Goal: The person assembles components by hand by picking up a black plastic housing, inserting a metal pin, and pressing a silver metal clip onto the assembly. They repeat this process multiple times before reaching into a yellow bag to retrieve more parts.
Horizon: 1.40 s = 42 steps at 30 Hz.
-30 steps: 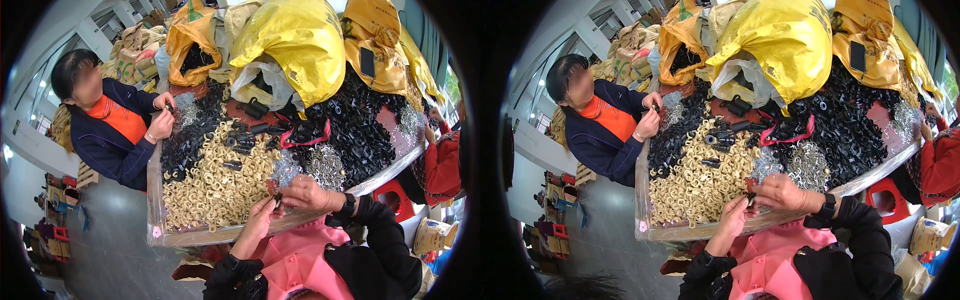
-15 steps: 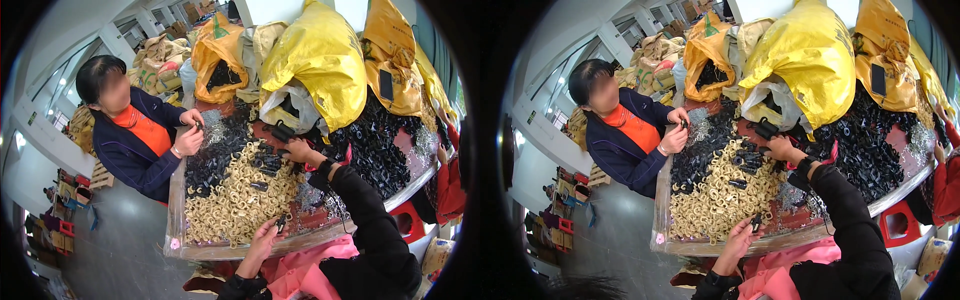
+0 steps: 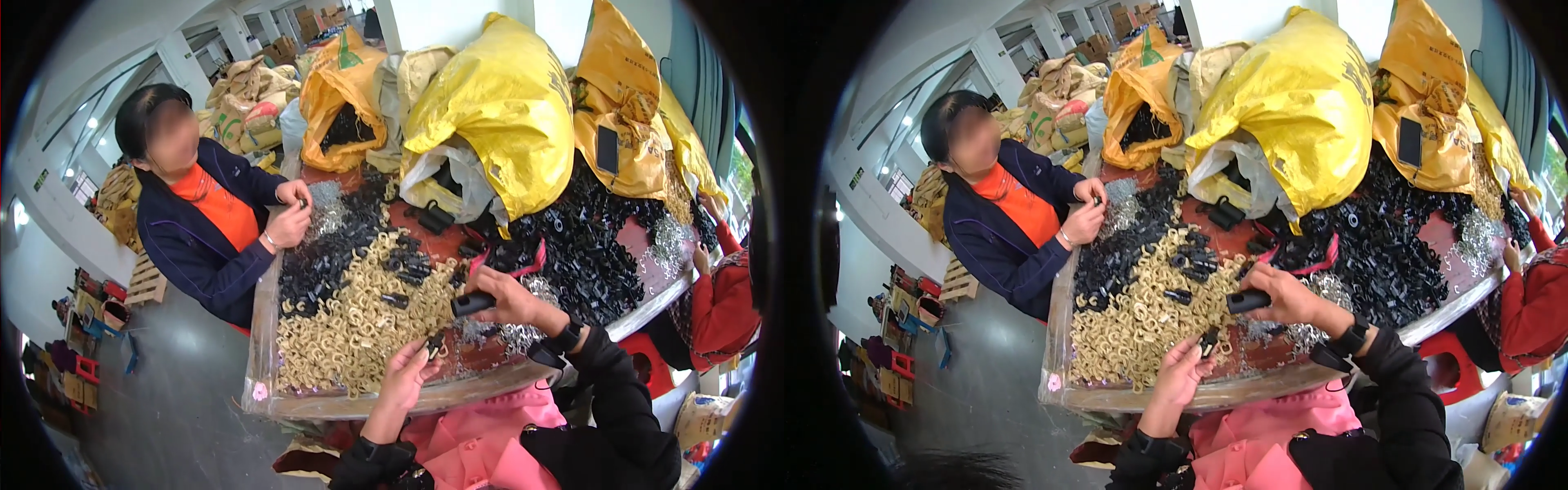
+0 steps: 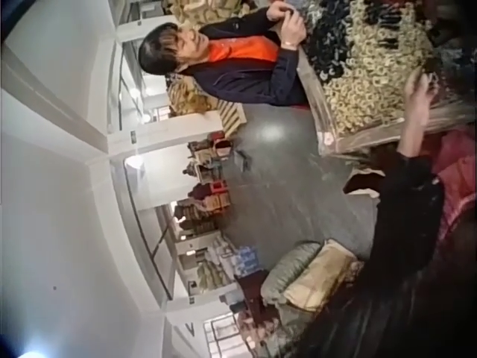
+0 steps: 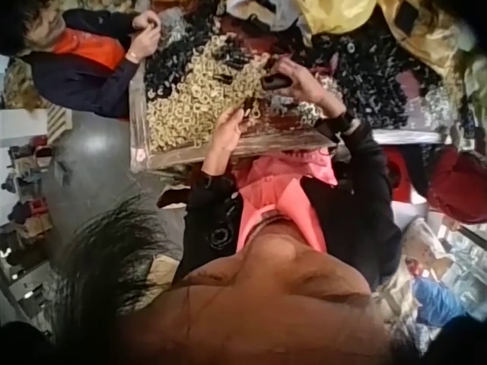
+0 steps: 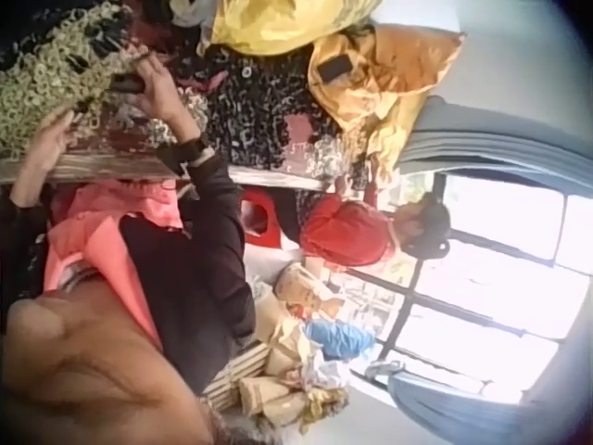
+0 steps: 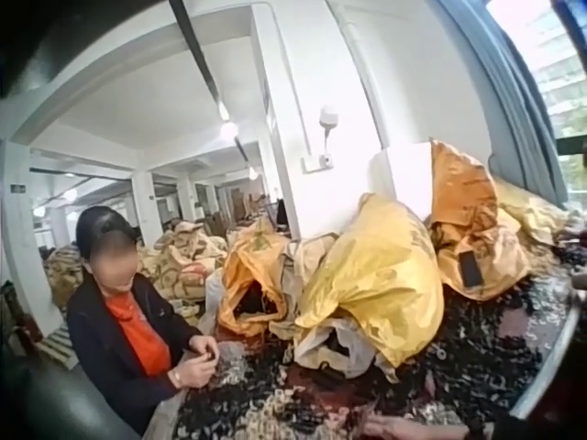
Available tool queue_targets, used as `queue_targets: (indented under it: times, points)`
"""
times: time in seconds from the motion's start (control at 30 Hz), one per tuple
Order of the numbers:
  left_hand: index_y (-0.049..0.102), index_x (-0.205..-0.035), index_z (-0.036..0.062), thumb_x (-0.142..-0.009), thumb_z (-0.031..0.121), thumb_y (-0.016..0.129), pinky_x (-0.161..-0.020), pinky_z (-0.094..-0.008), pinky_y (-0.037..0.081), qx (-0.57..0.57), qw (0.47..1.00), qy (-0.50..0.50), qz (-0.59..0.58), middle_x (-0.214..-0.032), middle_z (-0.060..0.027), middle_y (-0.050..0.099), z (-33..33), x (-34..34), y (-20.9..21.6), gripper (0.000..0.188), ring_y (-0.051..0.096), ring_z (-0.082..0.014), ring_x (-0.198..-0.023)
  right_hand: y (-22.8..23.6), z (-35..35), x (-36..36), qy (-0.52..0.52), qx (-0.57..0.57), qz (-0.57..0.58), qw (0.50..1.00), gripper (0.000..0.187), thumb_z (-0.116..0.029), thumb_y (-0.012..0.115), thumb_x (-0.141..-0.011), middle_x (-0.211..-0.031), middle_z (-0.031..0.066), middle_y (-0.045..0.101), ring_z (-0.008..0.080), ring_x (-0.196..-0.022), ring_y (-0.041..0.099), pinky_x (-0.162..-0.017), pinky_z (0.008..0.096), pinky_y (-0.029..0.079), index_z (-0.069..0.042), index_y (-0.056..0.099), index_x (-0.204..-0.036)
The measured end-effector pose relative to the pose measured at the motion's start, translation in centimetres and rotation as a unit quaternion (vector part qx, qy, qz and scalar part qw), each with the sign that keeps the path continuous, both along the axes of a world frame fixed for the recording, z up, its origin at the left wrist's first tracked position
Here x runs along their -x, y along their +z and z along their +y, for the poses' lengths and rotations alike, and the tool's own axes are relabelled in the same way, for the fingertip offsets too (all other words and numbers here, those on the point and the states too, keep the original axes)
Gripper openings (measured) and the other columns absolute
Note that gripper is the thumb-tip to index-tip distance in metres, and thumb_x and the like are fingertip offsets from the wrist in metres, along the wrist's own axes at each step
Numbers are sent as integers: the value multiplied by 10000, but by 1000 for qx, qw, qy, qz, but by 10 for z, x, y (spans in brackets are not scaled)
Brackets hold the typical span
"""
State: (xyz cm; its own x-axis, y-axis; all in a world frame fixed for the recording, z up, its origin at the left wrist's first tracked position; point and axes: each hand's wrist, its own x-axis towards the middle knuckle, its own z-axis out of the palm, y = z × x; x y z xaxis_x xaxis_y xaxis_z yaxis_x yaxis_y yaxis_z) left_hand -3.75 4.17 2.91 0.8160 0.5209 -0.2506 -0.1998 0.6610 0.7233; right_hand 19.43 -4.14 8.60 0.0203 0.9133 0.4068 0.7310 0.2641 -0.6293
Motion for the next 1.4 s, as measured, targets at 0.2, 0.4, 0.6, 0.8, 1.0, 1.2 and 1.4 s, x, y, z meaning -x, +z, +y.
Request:
queue_targets:
  times: [0.2,0.4,0.6,0.8,1.0,1.2,1.4]
  points:
    - [474,-1091,-27,-834,102,501,-597,-222,485,-39,996,-78,13,-841,-88,579,-15,-14,16,289,566,-123,-701,-3,-51,29,68,43,36,996,368,-96,663,-613,-878,106,480,288,-829,510,-701,338,438,-51,484,-931]
    - [493,-1073,-33,-822,96,529,-553,-198,446,-126,981,-136,54,-797,-56,571,-22,-11,15,284,540,-91,-666,-6,-63,39,78,44,35,995,409,-90,657,-621,-919,117,471,293,-859,508,-718,342,443,-42,462,-976]
    - [508,-1059,-39,-813,88,541,-569,-203,459,-156,978,-124,68,-803,-56,578,-29,-11,13,278,546,-93,-645,-13,-67,46,84,46,-3,995,444,-113,655,-645,-964,129,459,305,-876,503,-732,353,441,-30,436,-1022]
    - [517,-1057,-42,-815,87,538,-594,-205,472,-161,974,-129,89,-823,-72,590,-30,-9,5,275,560,-102,-644,-28,-67,51,96,22,-58,993,438,-122,651,-660,-971,131,458,311,-880,499,-741,366,435,-30,432,-1028]
    - [513,-1066,-44,-818,89,532,-604,-209,477,-163,970,-142,114,-843,-78,593,-25,-17,8,282,569,-109,-664,-42,-61,58,55,32,86,994,399,-140,651,-678,-972,132,462,298,-895,497,-757,353,423,-24,451,-1003]
    - [480,-1104,-45,-823,81,519,-615,-219,483,-194,959,-157,132,-906,-80,580,-21,-21,9,311,572,-116,-732,-32,-60,64,4,48,102,994,402,-161,650,-686,-992,136,480,298,-934,489,-783,353,408,-12,477,-1017]
    - [388,-1189,-18,-791,0,511,-656,-243,496,-125,969,-186,108,-1072,-99,513,-21,-12,7,417,542,-154,-899,-14,-56,57,157,12,42,987,594,-256,655,-681,-1142,180,451,332,-1043,446,-877,402,355,0,421,-1163]
